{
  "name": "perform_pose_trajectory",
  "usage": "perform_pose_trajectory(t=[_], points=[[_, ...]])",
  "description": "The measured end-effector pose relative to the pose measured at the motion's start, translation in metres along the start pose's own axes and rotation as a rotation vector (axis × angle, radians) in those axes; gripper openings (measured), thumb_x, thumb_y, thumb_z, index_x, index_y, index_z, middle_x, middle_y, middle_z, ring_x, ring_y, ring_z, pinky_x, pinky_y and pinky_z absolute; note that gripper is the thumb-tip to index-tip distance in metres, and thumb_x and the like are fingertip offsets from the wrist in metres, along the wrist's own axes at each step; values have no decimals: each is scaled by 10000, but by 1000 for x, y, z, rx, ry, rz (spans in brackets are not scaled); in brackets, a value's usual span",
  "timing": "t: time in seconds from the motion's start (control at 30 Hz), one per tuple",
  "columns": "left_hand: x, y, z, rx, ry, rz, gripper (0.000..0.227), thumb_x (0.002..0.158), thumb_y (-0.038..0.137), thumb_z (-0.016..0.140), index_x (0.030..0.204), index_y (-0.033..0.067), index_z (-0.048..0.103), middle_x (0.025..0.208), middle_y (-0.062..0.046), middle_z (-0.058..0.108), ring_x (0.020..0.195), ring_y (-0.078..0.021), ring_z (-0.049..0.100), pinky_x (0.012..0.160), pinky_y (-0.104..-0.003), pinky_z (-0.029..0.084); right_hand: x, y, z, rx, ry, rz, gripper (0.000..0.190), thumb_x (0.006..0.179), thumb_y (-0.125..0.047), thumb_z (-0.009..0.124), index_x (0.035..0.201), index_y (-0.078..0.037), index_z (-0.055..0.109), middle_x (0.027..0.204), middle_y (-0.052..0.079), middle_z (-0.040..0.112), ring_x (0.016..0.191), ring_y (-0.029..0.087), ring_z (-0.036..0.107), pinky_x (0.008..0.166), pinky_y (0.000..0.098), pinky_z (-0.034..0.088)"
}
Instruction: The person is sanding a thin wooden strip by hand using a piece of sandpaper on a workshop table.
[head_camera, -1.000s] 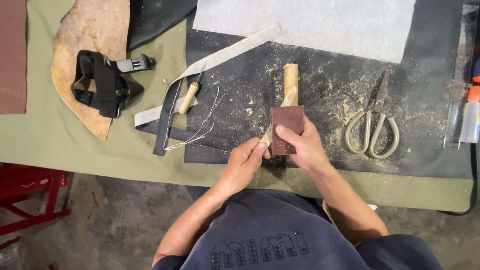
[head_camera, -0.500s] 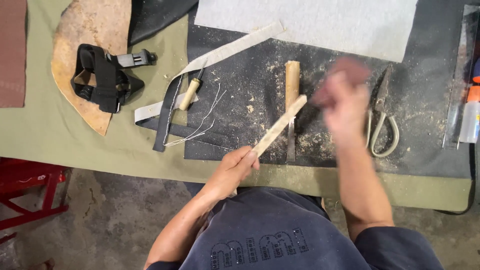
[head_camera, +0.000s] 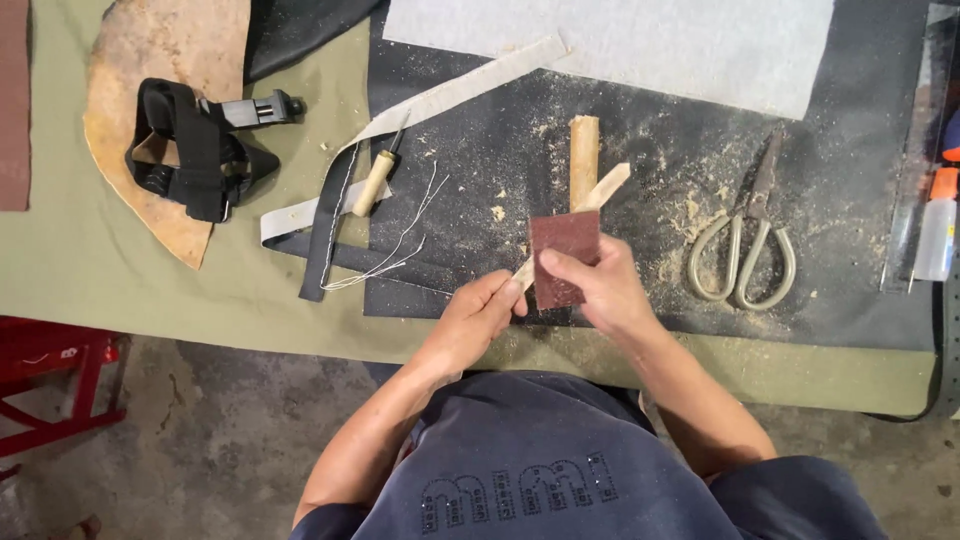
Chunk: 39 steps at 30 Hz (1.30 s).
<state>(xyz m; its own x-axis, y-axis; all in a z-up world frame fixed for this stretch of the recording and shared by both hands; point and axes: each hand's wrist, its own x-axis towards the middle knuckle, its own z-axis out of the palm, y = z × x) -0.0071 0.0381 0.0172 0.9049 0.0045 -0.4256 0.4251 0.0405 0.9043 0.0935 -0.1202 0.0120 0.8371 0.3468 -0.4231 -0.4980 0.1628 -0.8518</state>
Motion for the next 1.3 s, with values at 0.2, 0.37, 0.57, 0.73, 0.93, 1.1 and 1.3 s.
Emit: perform_pose_trajectory(t=[0.2,0.37,0.57,0.73,0.93,1.1,1.3], points=[[-29,1,-15,-51,73,-44,361,1087,184,451,841,31,668,460,-2,410,451,-87,340,473,-227,313,52,-69,-51,180,462,-207,538,813,-227,934,1222,-120,602,1051,75,720,907,216,781,859,409,620],[-12,7,-15,-37,115,19,358,1090,193,467,839,47,676,451,-14,426,456,-94,359,475,-224,330,-24,-82,6,-436,299,83,520,753,-175,821,1223,-87,615,1020,141,676,939,298,697,793,458,554],[-9,5,0,225,43,71,315,1073,185,498,835,89,680,513,-79,551,505,-184,472,545,-305,437,-2,-28,-6,-33,78,227,354,690,-96,892,988,-52,706,780,141,717,679,264,741,582,423,596],[-24,-6,-5,298,99,88,323,1070,212,502,820,103,676,522,-87,582,524,-192,520,567,-315,463,60,-36,-101,-994,-121,-611,302,781,96,810,998,-86,705,866,131,693,851,351,732,791,400,554],[3,-8,1,222,129,92,325,1083,189,454,855,86,663,585,-115,614,582,-205,541,612,-343,479,5,-42,-45,-463,39,-75,443,723,-11,825,1123,-63,642,949,183,673,877,334,700,843,448,553],[16,12,23,330,-24,118,293,1074,210,477,891,87,670,753,-162,722,724,-290,678,720,-407,542,-3,1,-21,82,11,221,358,718,-16,866,1039,-17,709,963,232,745,877,336,749,768,484,587],[-18,9,14,371,2,40,282,1061,196,494,886,104,695,712,-155,719,674,-289,674,693,-389,540,36,-56,-73,-169,156,-41,346,912,-268,791,1195,-121,655,1060,147,712,993,279,728,913,445,560]])
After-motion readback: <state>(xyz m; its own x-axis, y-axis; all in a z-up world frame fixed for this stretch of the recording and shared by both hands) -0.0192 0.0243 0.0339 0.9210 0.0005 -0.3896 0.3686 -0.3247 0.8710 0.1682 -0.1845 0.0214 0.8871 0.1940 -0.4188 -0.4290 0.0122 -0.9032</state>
